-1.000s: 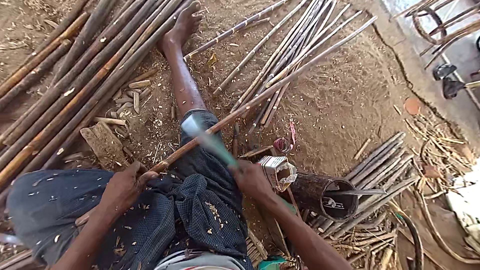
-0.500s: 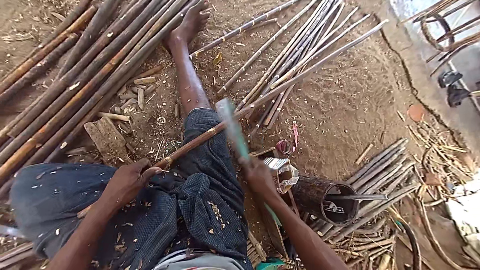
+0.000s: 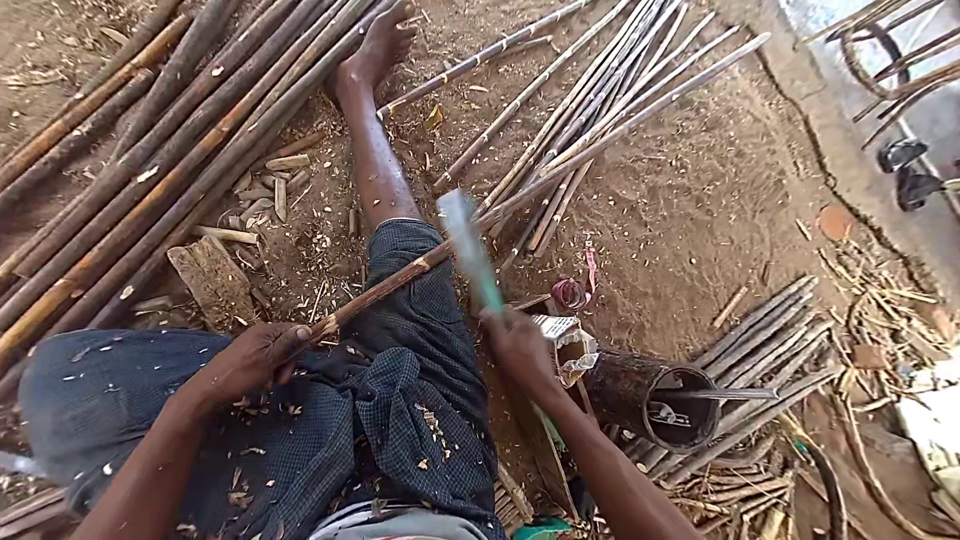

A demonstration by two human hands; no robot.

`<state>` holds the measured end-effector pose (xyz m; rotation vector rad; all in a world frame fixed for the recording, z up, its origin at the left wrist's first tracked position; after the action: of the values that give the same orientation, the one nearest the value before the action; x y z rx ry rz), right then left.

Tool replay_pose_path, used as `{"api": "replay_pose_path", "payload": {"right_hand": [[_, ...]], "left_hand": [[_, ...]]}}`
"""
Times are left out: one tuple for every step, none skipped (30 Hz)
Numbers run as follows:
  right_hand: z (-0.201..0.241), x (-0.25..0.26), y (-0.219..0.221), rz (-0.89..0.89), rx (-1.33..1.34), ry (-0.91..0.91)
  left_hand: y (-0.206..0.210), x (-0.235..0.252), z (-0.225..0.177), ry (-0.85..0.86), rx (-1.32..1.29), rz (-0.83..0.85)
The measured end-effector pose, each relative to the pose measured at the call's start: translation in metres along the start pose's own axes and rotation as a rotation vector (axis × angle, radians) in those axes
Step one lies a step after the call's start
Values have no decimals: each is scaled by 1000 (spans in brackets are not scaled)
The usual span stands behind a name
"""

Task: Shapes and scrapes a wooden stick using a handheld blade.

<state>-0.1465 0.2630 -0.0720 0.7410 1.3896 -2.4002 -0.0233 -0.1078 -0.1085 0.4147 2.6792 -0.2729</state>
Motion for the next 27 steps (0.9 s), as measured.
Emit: {"api": "replay_pose_path", "payload": {"right_hand": [[10,-12,11,49,-155,-99],[14,-18,15,74,-227,-131],[13,-12,7,74,-163,-65],[8,3,-8,26,-35,38],[0,19,-22,-48,88,119],[-4,25,-28,-95,143,157],[3,19,-26,-77,109,137],[17,3,-15,6,5,69],[29,-15,1,87,-150,-34],[34,-24,11,149,-255,-72],[34,-22,9,156,-250,-47],[28,-9,-2,103,-164,24],[18,6,-16,12,-47,105],[10,15,-24,-58,23,142],[11,10,-23,-68,24,133],[22,-6,-13,-6,-38,85],[32,-23,4,86,-160,3],[37,-38,20,168,-298,-60],[39,-45,26,195,-370,-79],[40,-42,19,170,-319,-60],[40,-35,5,97,-194,-34],[34,-28,-12,22,-35,8],[24,-22,-27,-27,126,64],[12,-20,-40,-62,286,108],[1,-20,-51,-83,408,119],[-12,-23,-59,-99,483,120],[-23,-25,-66,-121,516,126]], "left_hand": [[-1,0,0,-4,-28,14],[-1,0,-1,1,-36,15],[-3,1,-3,19,0,-3],[-6,4,-5,43,104,-38],[-8,4,-5,58,251,-96],[-5,1,-5,57,385,-166],[-2,-4,-4,42,486,-223],[-1,-8,-5,45,562,-266],[0,-12,-6,54,622,-291],[0,-14,-7,73,665,-311],[1,-15,-10,96,698,-330],[1,-15,-12,109,723,-348],[2,-16,-14,119,749,-370],[6,-18,-15,113,768,-384],[8,-20,-17,114,793,-403],[7,-21,-19,126,810,-419],[8,-21,-20,139,820,-423],[9,-21,-22,157,823,-422],[8,-19,-25,176,824,-416],[6,-18,-28,186,827,-409],[3,-20,-32,185,830,-397],[-3,-25,-34,179,840,-377],[-10,-35,-36,167,843,-341],[-20,-50,-38,160,820,-302],[-32,-68,-39,152,781,-262],[-43,-88,-41,128,708,-213],[-53,-105,-42,99,652,-185]]}}
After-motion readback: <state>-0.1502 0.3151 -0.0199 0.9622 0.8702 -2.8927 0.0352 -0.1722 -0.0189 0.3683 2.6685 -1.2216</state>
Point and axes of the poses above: each hand's wrist, its own x-axis towards the middle knuckle, its own y-axis out of the palm, z = x × y, the point moved 7 cm from there along x, towards the middle knuckle, and after that the axes turned 14 degrees about y, right-handed, at the moved point
